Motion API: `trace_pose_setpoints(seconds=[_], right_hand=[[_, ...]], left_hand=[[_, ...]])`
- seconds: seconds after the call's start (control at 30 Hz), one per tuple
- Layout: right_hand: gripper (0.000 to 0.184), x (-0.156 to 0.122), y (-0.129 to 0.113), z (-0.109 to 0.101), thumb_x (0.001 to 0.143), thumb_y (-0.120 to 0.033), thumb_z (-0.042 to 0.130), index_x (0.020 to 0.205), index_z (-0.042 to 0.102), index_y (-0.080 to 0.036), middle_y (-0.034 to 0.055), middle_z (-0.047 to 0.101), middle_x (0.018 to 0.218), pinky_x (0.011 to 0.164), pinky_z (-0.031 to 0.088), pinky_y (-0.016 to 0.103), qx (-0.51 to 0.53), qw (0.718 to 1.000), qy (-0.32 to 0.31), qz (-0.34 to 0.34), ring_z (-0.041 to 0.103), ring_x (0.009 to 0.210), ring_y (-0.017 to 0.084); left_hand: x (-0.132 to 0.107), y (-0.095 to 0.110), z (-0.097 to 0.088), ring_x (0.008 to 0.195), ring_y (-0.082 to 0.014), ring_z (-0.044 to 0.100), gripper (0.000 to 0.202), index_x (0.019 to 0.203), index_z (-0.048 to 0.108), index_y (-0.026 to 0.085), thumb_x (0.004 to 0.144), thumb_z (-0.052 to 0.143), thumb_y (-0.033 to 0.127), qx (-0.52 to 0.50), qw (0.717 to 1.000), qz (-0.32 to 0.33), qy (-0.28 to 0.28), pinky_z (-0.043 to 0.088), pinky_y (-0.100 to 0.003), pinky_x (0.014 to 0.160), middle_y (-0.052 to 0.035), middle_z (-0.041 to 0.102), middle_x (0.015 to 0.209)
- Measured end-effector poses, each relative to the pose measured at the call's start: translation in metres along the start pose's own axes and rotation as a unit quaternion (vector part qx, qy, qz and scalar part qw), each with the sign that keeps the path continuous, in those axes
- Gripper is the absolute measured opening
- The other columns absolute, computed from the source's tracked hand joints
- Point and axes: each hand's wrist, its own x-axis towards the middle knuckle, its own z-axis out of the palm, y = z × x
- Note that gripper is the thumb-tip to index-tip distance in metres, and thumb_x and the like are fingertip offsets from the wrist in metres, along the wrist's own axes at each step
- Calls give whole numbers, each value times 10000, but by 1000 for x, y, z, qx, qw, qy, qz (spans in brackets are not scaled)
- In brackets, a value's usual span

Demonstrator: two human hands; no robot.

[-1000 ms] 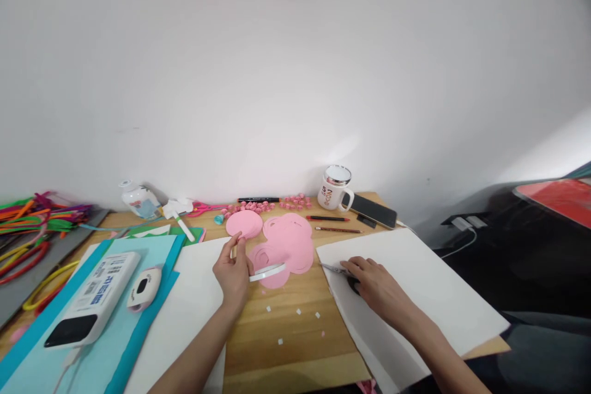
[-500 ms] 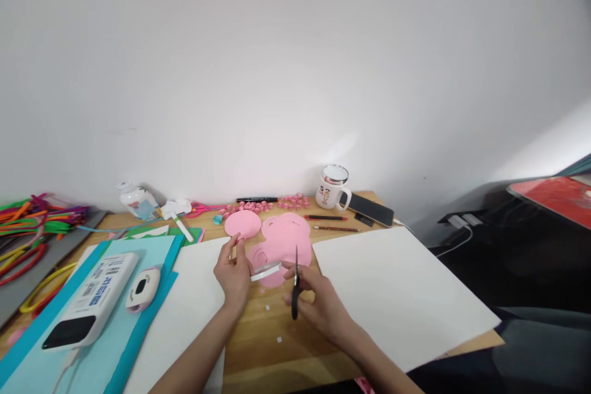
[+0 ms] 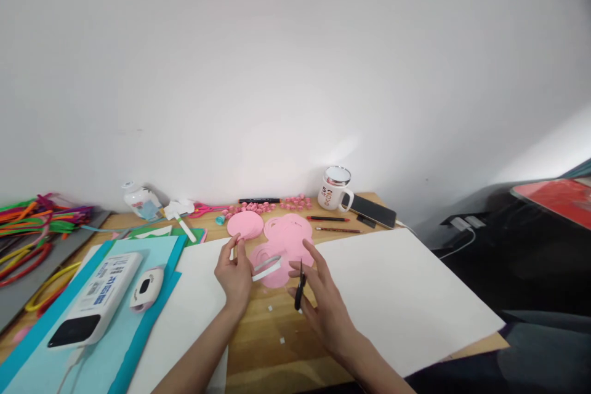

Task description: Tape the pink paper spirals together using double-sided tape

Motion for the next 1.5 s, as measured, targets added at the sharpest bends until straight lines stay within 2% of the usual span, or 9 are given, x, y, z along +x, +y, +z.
trace_pose_setpoints(seconds=[0.1, 0.23, 0.37, 0.87, 1.0, 1.2, 1.27, 1.37, 1.5], right_hand=[[411, 2, 9, -7, 723, -150, 583, 1110, 469, -231, 96, 475, 1106, 778, 488, 335, 15, 997, -46, 61, 557, 835, 168], [521, 4, 6, -9, 570, -217, 731, 1041, 506, -215, 49, 494, 999, 761, 466, 315, 5, 981, -144, 129, 537, 846, 186], [449, 8, -4, -2, 616, -200, 695, 1032, 527, -221, 41, 496, 979, 716, 440, 274, -12, 972, -177, 153, 534, 801, 167], [236, 15, 0, 1, 665, -284, 670, 882, 622, -204, 1, 547, 765, 593, 386, 223, -17, 975, -161, 152, 519, 655, 141], [214, 15, 12, 1, 641, -292, 697, 812, 645, -173, 11, 570, 721, 577, 379, 223, -51, 981, -153, 111, 527, 643, 147], [156, 21, 28, -38, 726, -214, 589, 878, 614, -192, 52, 577, 847, 645, 411, 253, -166, 979, -68, 99, 551, 704, 165], [283, 23, 34, -59, 685, -135, 576, 959, 588, -205, 58, 558, 947, 685, 413, 278, -228, 961, -102, 118, 553, 749, 178], [431, 22, 45, -83, 591, -8, 511, 970, 586, -198, 60, 541, 987, 773, 388, 299, -285, 931, -191, 126, 543, 869, 205], [521, 17, 59, -94, 545, 44, 430, 976, 596, -199, 65, 548, 1032, 811, 352, 308, -304, 906, -264, 130, 528, 922, 207]], left_hand=[[3, -1, 0, 278, -104, 410, 395, 1060, 605, 150, 754, 548, 393, -18, 1000, -4, 6, 334, -204, 316, 94, 412, 331], [2, 0, 0, 275, -101, 401, 424, 1090, 594, 151, 749, 554, 400, -31, 999, -4, 2, 330, -202, 320, 98, 401, 319], [-2, 4, 0, 272, -99, 395, 424, 1089, 599, 160, 744, 558, 403, -29, 1000, -7, 2, 316, -197, 312, 99, 396, 314], [-5, 3, 1, 288, -82, 385, 380, 1032, 614, 172, 731, 575, 400, -34, 999, -11, -7, 316, -189, 307, 88, 444, 385], [-3, -1, 2, 294, -68, 398, 382, 1036, 616, 167, 737, 565, 398, -26, 1000, 3, -7, 323, -187, 307, 57, 540, 486], [0, -10, 1, 496, -105, 559, 319, 999, 635, 179, 768, 535, 375, 12, 995, 95, -7, 410, -202, 387, -46, 655, 850], [-2, -13, 1, 588, -124, 589, 278, 967, 640, 186, 779, 529, 357, 22, 989, 141, -44, 437, -205, 419, -60, 643, 931], [-8, -16, 2, 728, -159, 606, 219, 932, 644, 195, 795, 521, 313, 46, 967, 200, -150, 473, -214, 491, -62, 633, 934], [-15, -16, 3, 687, -151, 611, 204, 921, 648, 198, 801, 513, 292, 63, 929, 192, -309, 455, -199, 462, -67, 629, 921]])
